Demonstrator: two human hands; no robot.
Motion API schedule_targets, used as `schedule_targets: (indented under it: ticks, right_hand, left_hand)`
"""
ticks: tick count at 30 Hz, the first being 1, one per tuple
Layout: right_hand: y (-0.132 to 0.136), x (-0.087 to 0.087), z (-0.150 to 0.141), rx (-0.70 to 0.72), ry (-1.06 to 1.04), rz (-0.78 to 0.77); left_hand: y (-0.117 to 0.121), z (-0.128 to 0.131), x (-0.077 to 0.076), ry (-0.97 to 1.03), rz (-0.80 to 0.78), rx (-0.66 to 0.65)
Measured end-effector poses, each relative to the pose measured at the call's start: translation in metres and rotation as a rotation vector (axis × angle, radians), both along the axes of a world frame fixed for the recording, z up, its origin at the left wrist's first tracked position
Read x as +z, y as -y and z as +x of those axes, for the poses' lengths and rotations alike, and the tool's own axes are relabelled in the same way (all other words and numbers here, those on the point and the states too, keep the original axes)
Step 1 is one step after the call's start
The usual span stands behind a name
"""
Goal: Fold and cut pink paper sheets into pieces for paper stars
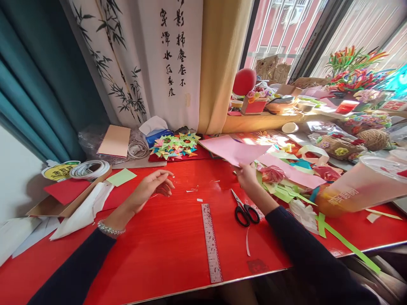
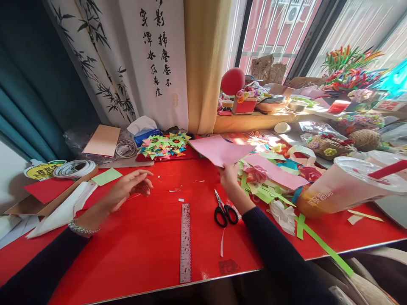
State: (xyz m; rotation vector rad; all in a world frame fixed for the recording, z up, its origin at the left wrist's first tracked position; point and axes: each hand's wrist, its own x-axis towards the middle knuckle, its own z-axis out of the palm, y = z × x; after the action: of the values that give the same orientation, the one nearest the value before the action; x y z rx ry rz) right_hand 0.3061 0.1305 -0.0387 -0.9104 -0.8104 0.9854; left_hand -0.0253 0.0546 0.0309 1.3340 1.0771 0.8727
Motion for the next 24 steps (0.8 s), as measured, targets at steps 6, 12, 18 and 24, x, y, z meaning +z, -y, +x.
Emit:
schedule_targets:
  ticks: [6, 12, 18, 24]
  right_hand:
    - [-0.006, -0.008, -0.027, -0.006, -0.180, -0.115]
    - [0.013, -0.003, -0.042, 0.023, -0.250, -0.101]
    - [-0.001, 0.000, -0.026, 0.155, -0.256, -0.201]
    - [-0.018, 0.000, -0.006, 0.213, -0.243, -0.274]
  left_hand:
    - [-0.050, 0.066, -0.013, -0.145, -0.110, -0.097]
    - [-0.106, 0.152, -0.027, -0.079, -0.158, -0.111]
    - [-0.126, 0.190, -0.043, 0.019, -0.122, -0.026]
    - [-0.145, 0.200, -0.050, -0.015, -0.064, 0.006]
